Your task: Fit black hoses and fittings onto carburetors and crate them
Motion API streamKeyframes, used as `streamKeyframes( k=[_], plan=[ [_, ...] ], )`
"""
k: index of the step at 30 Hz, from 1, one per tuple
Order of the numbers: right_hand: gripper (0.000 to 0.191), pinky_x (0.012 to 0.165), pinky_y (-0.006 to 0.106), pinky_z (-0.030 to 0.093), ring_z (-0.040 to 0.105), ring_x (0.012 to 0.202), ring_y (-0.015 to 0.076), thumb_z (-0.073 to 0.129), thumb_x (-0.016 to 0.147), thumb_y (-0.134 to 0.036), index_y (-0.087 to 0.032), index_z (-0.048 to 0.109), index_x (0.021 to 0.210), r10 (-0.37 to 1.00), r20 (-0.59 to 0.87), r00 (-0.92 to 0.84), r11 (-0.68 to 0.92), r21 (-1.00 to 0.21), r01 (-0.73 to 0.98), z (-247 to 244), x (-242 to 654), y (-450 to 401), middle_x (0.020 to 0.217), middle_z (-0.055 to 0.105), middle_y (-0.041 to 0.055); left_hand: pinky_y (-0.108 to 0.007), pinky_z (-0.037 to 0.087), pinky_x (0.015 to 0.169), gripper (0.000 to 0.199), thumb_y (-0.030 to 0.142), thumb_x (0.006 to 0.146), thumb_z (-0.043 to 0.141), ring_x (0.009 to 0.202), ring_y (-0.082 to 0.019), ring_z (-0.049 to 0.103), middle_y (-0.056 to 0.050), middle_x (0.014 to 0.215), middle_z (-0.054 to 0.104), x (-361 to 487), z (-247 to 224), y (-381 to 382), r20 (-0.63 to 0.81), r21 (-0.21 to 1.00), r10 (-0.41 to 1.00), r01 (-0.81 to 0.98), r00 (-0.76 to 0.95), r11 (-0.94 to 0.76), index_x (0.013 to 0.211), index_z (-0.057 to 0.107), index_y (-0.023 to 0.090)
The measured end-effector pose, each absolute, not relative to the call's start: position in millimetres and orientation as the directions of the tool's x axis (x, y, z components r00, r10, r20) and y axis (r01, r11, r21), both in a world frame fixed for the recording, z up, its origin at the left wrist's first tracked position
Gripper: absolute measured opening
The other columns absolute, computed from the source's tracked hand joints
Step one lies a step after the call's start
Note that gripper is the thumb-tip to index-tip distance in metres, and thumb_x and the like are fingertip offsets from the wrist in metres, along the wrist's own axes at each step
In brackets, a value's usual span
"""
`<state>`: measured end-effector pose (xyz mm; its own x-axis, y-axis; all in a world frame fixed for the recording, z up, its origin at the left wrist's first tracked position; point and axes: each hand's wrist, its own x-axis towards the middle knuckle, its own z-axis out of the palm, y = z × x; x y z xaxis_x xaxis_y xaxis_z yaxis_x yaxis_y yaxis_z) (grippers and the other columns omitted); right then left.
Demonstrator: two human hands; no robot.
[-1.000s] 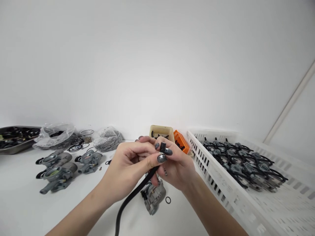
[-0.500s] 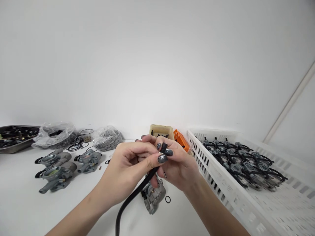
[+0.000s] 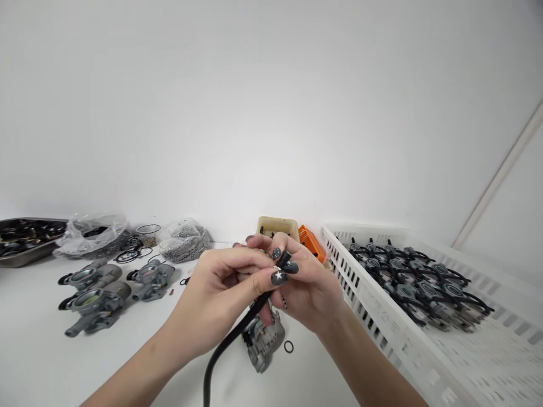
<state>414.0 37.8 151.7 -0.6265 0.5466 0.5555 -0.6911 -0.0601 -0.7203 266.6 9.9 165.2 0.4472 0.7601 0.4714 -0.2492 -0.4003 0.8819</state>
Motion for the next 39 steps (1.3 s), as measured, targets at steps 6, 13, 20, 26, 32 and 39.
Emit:
streamKeyframes(
  k=[6,13,20,26,32,39],
  plan=[
    [0.009,0.051,0.021,0.054,0.057,0.048,0.0039,0.066,0.08,-0.026,-0.02,0.059,0.079,0.599,0.52,-0.609,-0.054,-0.732,-0.679,152.4,412.8,34.0,0.103,0.067,0.0013,-0.015,0.054,0.051,0.017,0.025,0.089,0.061,0.049,-0.009,0.065,0.002,0.064,0.068,266.0,165.1,8.6,0.547,0.829,0.721,-0.152,0.426,-0.538,0.084,0.077,0.022],
    [0.013,0.047,0.021,0.05,0.048,0.048,0.0052,0.067,0.077,-0.03,-0.021,0.057,0.076,0.625,0.501,-0.599,-0.011,-0.761,-0.649,152.5,411.6,31.2,0.096,0.066,0.0008,-0.014,0.053,0.055,0.022,0.018,0.09,0.056,0.048,-0.007,0.062,0.004,0.06,0.067,265.5,166.9,3.0,0.688,0.661,0.62,0.028,0.377,-0.75,0.075,0.073,0.02],
    [0.008,0.044,0.019,0.048,0.052,0.047,0.0046,0.064,0.08,-0.027,-0.02,0.059,0.079,0.568,0.554,-0.609,-0.044,-0.718,-0.695,148.6,409.9,33.2,0.103,0.067,0.0018,-0.014,0.053,0.055,0.023,0.016,0.09,0.056,0.047,-0.006,0.062,0.006,0.059,0.066,266.3,167.0,0.8,0.715,0.608,0.593,0.088,0.37,-0.789,0.072,0.07,0.02],
    [0.01,0.044,0.019,0.046,0.05,0.049,0.0054,0.063,0.08,-0.029,-0.021,0.058,0.079,0.576,0.56,-0.596,-0.025,-0.716,-0.697,147.8,408.7,32.5,0.093,0.064,0.0015,-0.013,0.052,0.055,0.025,0.015,0.089,0.056,0.046,-0.006,0.061,0.006,0.056,0.065,266.9,167.6,1.7,0.714,0.608,0.596,0.098,0.367,-0.788,0.07,0.07,0.02],
    [0.009,0.048,0.025,0.05,0.055,0.056,0.0099,0.065,0.079,-0.03,-0.022,0.064,0.08,0.578,0.542,-0.61,0.013,-0.754,-0.657,154.7,415.0,31.7,0.103,0.067,0.0036,-0.014,0.053,0.053,0.022,0.015,0.089,0.057,0.045,-0.006,0.062,0.006,0.057,0.065,266.8,165.5,0.2,0.706,0.627,0.619,0.102,0.345,-0.773,0.072,0.071,0.021],
    [0.005,0.054,0.025,0.049,0.058,0.059,0.009,0.061,0.085,-0.024,-0.021,0.066,0.086,0.626,0.56,-0.543,0.165,-0.776,-0.609,157.8,421.8,29.4,0.11,0.069,0.0055,-0.015,0.055,0.05,0.022,0.013,0.088,0.058,0.046,-0.007,0.063,0.006,0.06,0.066,268.1,165.4,-0.1,0.75,0.603,0.594,0.07,0.292,-0.795,0.091,0.075,0.025]
  ],
)
